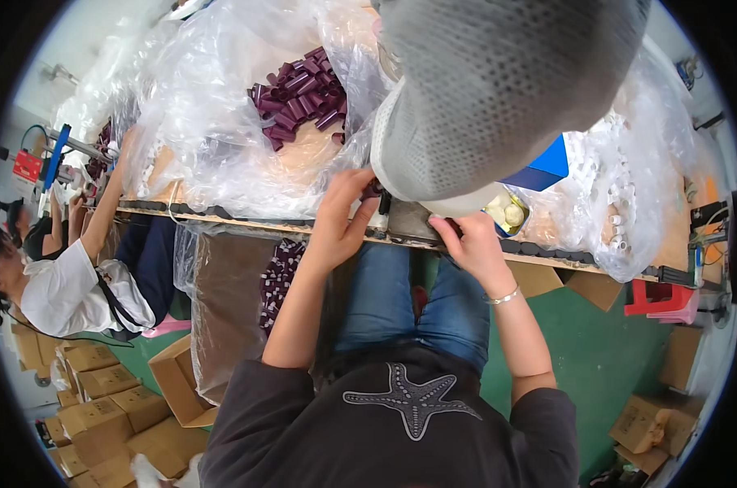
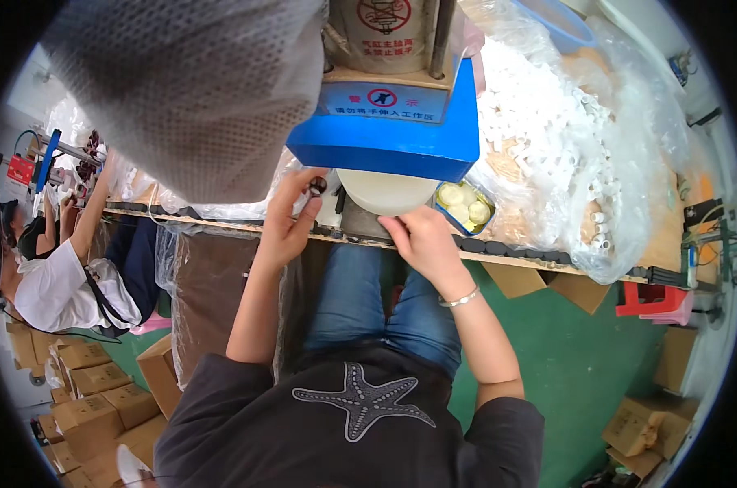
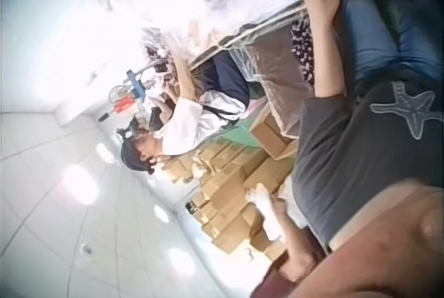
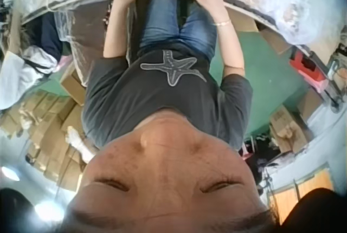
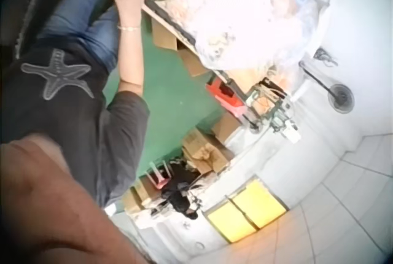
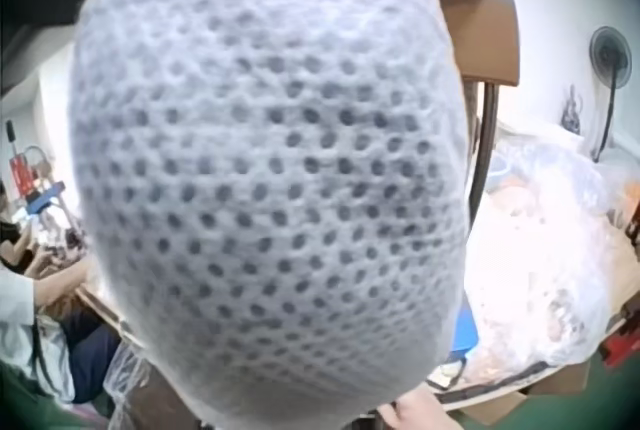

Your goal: Assembling small purple plastic containers by inserting components and using a manual press machine.

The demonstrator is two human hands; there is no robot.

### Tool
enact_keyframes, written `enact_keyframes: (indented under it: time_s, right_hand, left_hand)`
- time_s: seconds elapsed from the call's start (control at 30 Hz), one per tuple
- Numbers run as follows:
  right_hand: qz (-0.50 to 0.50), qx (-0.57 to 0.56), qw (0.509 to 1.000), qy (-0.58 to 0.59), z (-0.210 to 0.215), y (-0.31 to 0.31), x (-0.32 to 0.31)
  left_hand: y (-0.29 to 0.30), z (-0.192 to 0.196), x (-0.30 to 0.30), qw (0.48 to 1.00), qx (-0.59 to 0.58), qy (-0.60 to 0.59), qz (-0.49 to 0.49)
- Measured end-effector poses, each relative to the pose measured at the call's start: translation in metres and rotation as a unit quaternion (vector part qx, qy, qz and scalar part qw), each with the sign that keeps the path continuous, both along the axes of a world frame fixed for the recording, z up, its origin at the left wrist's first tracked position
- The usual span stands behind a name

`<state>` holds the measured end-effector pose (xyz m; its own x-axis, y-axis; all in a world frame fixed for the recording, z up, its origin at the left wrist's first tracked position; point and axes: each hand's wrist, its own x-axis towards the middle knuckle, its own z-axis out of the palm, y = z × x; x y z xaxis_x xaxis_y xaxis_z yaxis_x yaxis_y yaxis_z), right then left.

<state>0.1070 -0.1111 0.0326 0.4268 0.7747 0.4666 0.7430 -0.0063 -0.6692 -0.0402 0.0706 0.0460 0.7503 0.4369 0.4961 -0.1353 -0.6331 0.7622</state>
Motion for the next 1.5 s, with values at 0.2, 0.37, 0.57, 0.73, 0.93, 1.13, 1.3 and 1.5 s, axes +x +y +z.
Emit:
enact_keyframes:
  time_s: [0.2, 0.37, 0.57, 0.73, 0.93, 1.13, 1.3, 1.5]
  right_hand:
    - [-0.003, 0.009, 0.999, -0.034, -0.002, 0.001, -0.006]
    - [-0.002, 0.006, 1.000, -0.022, -0.001, -0.005, -0.012]
    - [-0.061, 0.089, 0.993, 0.052, 0.005, -0.040, -0.013]
    - [-0.059, 0.072, 0.993, 0.072, 0.000, -0.066, -0.014]
    - [-0.054, 0.040, 0.993, 0.093, -0.013, -0.083, -0.020]
    - [-0.040, 0.055, 0.992, 0.104, -0.012, -0.077, -0.025]
    - [-0.041, 0.053, 0.992, 0.106, -0.011, -0.077, -0.030]
    - [-0.049, 0.026, 0.993, 0.101, -0.006, -0.101, -0.031]
  left_hand:
    - [-0.017, -0.009, -0.003, 0.997, -0.072, -0.009, -0.015]
    - [-0.034, -0.003, 0.003, 0.994, -0.104, -0.011, -0.026]
    - [-0.056, 0.020, 0.031, 0.997, -0.059, 0.034, -0.044]
    - [-0.059, -0.014, 0.044, 0.995, 0.046, 0.091, -0.016]
    - [-0.068, -0.025, 0.041, 0.998, -0.029, 0.046, 0.014]
    - [-0.067, -0.021, 0.043, 0.997, 0.056, 0.044, 0.019]
    - [-0.084, -0.031, 0.051, 0.990, 0.037, -0.015, 0.139]
    - [-0.092, -0.029, 0.053, 0.987, 0.017, 0.017, 0.158]
